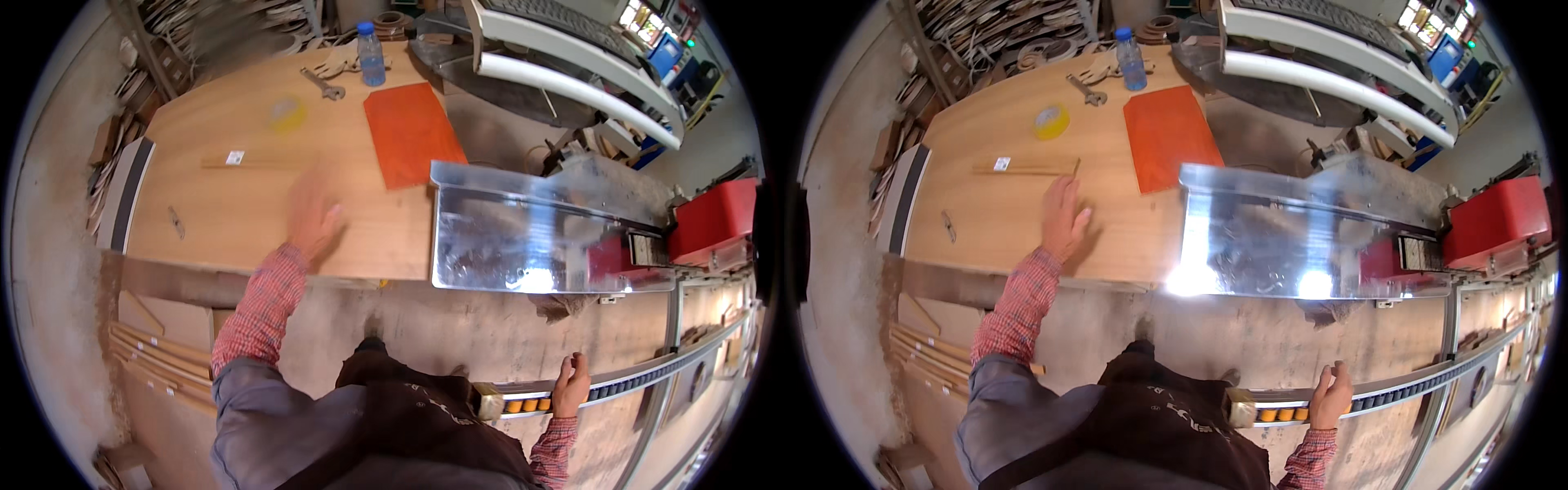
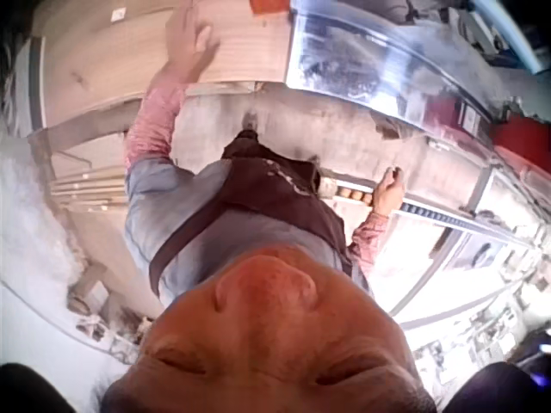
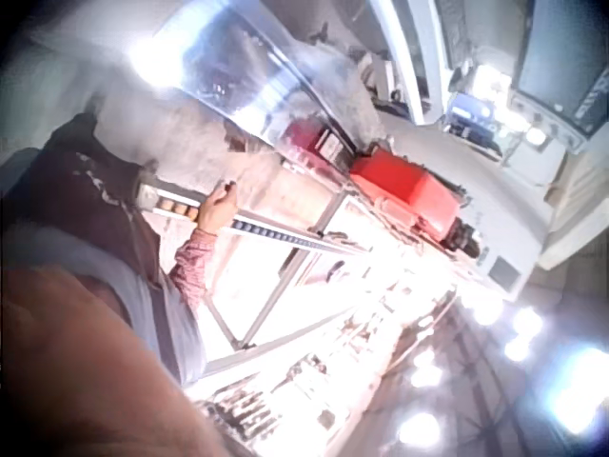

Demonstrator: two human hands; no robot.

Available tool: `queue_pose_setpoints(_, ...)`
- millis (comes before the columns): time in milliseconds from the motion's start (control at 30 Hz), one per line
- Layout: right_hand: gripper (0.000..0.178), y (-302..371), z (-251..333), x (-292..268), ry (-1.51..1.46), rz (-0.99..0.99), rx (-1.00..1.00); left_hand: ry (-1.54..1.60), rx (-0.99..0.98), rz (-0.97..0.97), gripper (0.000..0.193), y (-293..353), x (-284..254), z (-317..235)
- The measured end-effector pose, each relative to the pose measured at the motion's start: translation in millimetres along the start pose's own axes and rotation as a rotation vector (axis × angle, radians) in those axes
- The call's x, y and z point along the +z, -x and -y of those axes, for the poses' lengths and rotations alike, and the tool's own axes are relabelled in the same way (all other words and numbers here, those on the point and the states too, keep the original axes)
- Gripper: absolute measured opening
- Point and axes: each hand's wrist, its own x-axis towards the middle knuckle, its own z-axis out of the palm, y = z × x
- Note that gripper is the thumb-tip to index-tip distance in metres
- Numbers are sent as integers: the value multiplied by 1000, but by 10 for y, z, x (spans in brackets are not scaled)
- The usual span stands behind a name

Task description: The person feeds wooden planks through a surface planer, retrieves the processed pieces, and stacks them. They also operate a computer interface and handle rolls of material in a workshop setting.

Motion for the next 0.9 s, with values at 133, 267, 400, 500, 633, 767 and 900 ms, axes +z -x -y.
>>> queue_pose_setpoints(133, 20, 203, 121, 145, 101, -115, -79, -189, -124, 74, 51, 118, -23, 889)
queue_pose_setpoints(267, 20, 201, 59, 128, 162, -369, 21, -6, -223, 122, 53, -69, 149, 1507)
queue_pose_setpoints(400, 30, 18, -138, 22, 190, -435, 209, -146, -178, 220, 53, -297, 435, 1776)
queue_pose_setpoints(500, 49, -63, -321, 28, 235, -525, 258, -186, -165, 277, 51, -325, 569, 1830)
queue_pose_setpoints(633, 60, -99, -662, 80, 358, -718, 370, -176, -121, 245, 50, -306, 565, 1833)
queue_pose_setpoints(767, 64, -128, -1088, 128, 317, -709, 734, -159, -146, 293, 51, -364, 498, 1795)
queue_pose_setpoints(900, 64, -94, -1390, 98, 384, -701, 1074, -152, -121, 297, 55, -486, 457, 1738)
